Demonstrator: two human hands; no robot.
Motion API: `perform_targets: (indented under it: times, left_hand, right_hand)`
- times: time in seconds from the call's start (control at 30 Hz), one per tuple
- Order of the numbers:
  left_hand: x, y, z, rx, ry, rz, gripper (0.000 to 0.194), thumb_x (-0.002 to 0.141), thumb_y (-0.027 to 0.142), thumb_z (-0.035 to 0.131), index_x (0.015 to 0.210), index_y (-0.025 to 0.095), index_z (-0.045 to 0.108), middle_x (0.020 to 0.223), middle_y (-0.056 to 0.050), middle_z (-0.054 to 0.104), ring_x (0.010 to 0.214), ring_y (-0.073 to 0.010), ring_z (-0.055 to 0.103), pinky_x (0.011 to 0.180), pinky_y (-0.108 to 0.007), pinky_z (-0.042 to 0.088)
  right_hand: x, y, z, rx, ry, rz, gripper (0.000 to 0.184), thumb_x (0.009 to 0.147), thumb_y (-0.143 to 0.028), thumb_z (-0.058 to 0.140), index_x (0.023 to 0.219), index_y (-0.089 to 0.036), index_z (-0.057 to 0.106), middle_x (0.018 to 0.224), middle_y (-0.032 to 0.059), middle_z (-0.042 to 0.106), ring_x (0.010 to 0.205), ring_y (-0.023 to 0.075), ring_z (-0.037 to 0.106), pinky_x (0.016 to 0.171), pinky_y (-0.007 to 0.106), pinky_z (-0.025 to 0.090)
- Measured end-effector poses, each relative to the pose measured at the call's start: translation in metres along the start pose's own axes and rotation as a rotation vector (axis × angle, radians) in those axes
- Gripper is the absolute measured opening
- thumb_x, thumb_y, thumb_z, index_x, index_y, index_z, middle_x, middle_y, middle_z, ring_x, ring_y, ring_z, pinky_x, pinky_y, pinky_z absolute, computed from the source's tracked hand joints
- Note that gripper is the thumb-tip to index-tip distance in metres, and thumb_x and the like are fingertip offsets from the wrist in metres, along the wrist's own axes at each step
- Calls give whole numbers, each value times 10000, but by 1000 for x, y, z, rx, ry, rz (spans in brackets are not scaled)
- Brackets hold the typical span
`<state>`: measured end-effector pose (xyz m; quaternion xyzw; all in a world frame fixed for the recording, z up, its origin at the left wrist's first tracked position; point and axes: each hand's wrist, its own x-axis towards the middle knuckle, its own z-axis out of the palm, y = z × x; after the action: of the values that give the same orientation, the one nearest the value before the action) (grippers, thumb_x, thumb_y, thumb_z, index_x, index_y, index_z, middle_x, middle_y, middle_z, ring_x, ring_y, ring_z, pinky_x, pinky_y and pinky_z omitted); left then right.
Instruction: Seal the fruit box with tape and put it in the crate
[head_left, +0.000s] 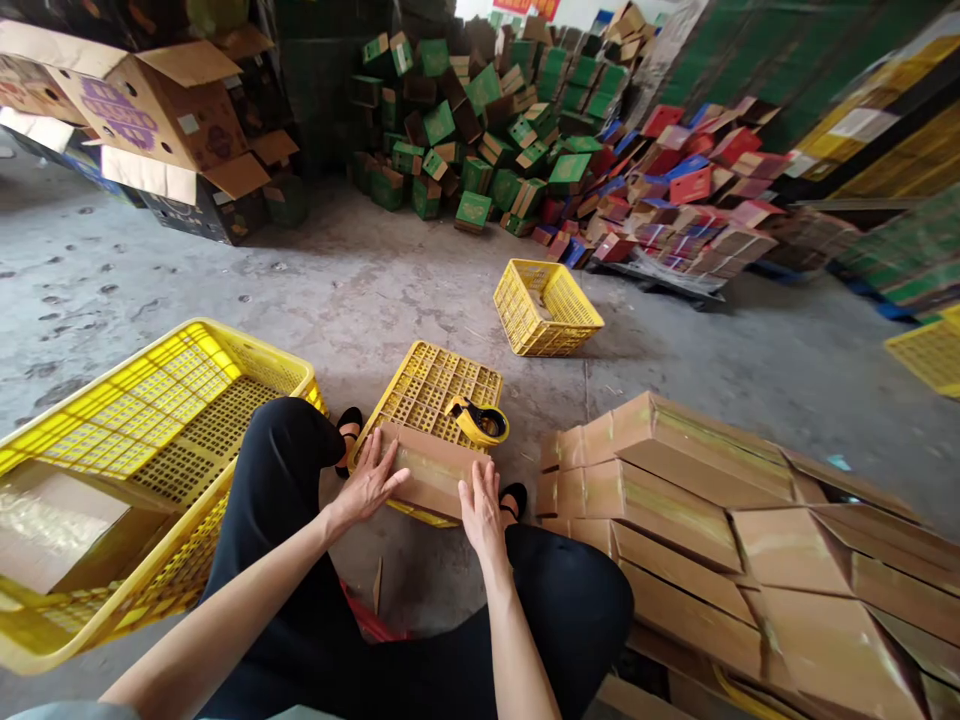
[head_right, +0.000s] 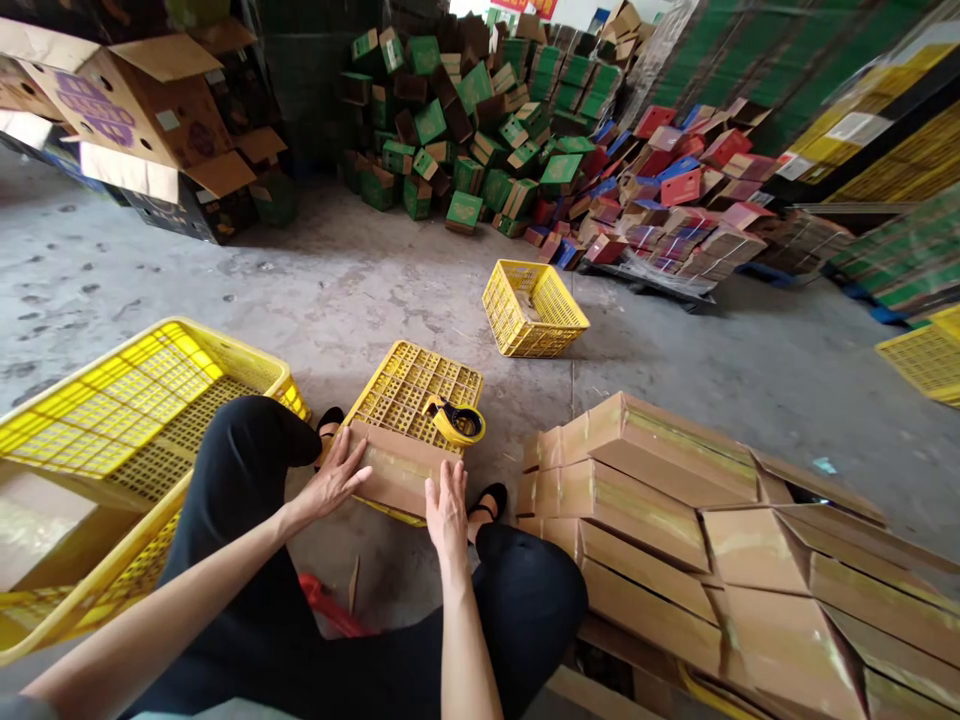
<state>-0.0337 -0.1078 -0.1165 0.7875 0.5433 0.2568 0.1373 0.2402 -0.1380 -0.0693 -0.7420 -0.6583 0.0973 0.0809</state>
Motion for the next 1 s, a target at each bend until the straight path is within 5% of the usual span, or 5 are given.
perform_targets:
  times: [0.3, 0.47, 0.6, 0.8, 1.0]
  left_hand:
    - [0, 17, -3, 140, 12, 19, 911, 1026, 755, 315, 1666, 107, 294, 1717, -274, 225, 1604, -445, 185, 1232, -638, 337]
    - [-9, 46, -3, 145, -39, 76, 944, 958, 829, 368, 1625, 163, 416, 1714, -239, 267, 1602, -449, 190, 1252, -647, 283]
    - [-15, 62, -4, 131, -93, 151, 887, 972, 807, 387, 1600, 185, 454, 1699, -215, 326, 1600, -429, 223, 1243, -635, 318]
    - [-27, 50, -25, 124, -245, 280, 890, 960, 811, 447, 1551, 149, 513, 1671, -191, 396, 1594, -404, 259, 1248, -549, 369]
    - [-26, 38, -29, 136, -344, 263, 873, 944, 516, 712, 1645, 151, 342, 1723, -167, 295, 1611, -384, 209, 1257, -506, 368]
  right_hand:
    - [-36, -35, -17, -220, -85, 77, 625, 1102, -465, 351, 1678, -228, 293, 1752, 193, 219, 1623, 385, 202, 1238, 638, 266]
    - [-54, -58, -1, -197, -85, 32, 653, 1066, -521, 471, 1662, -290, 335, 1753, 222, 198, 1604, 456, 216, 1236, 648, 257]
    - [-63, -65, 17, -175, -60, -15, 651, 1034, -401, 559, 1650, -329, 359, 1762, 187, 199, 1605, 481, 175, 1256, 640, 223]
    - [-84, -46, 24, -174, 4, -187, 608, 1052, -332, 497, 1647, -354, 371, 1754, 108, 267, 1602, 412, 262, 1236, 628, 300]
    - [-67, -44, 30, -114, 127, -354, 611, 1066, -270, 419, 1665, -168, 346, 1673, 144, 435, 1547, 357, 395, 1206, 554, 388]
